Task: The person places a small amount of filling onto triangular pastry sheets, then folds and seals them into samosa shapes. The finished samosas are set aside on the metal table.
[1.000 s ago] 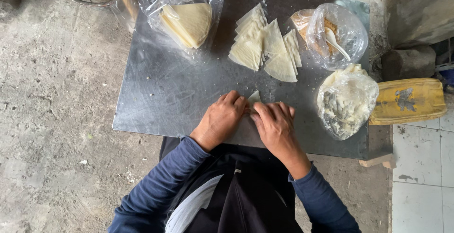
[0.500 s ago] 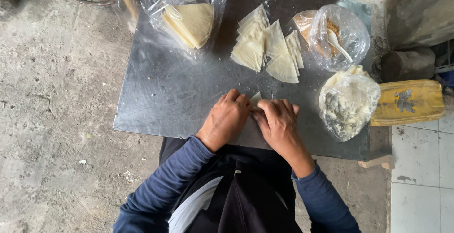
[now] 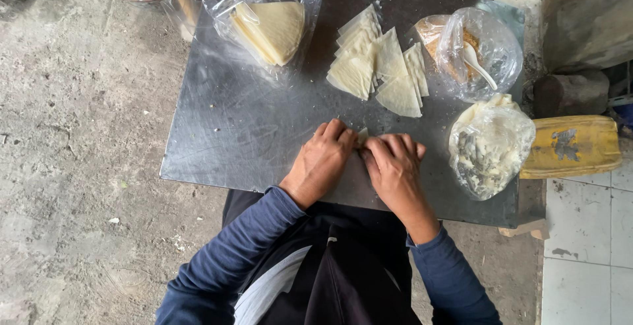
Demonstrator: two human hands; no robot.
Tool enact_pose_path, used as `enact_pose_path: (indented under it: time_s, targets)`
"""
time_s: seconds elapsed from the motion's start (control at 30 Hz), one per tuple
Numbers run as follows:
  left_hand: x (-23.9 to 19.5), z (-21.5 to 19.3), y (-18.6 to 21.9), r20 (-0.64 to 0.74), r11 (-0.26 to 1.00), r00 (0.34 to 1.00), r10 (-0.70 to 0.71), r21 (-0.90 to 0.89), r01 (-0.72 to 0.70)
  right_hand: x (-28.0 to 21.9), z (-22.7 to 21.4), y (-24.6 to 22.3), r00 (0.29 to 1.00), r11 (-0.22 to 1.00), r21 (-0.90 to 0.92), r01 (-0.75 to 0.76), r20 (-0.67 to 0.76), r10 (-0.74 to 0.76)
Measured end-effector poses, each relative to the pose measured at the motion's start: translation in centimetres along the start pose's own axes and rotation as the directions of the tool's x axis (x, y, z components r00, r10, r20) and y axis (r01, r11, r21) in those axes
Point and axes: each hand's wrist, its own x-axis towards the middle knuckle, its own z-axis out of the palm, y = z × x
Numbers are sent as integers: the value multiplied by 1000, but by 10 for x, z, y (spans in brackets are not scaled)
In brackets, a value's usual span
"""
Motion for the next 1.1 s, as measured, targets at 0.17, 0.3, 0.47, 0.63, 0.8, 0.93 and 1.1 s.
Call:
enact_pose_path:
  time_s: [0.17,0.3,0.47,0.63,0.8,0.93,1.1]
  targets:
    - [4,-2,4,-18,1000,1000,-16,14,17,3,6,4,1000,997,-77,-24,-16,23]
    - [8,-6,1,19,999,999,27,28,-28,-4,5,3,999,997,-61,-45,-15,44]
    - [11,-9,2,87,1000,996,0,18,-2,-5,-5,-10,1000,976,-219,4,-11,-6]
    - [13,-9,-1,-36,998,999,-1,-62,-1,12,-3,-5,998,966,-256,-30,48,44]
    - [18,-4,0,-14,998,998,-54,-40,54,21,1,7,991,984,-160,-79,95,95]
    - [21,0,-1,-27,996,996,-85,-38,84,19,6,14,984,982,75,-175,46,172]
    - [19,-3,0,-7,996,999,-50,-77,49,20,8,15,988,982,113,-152,-11,154]
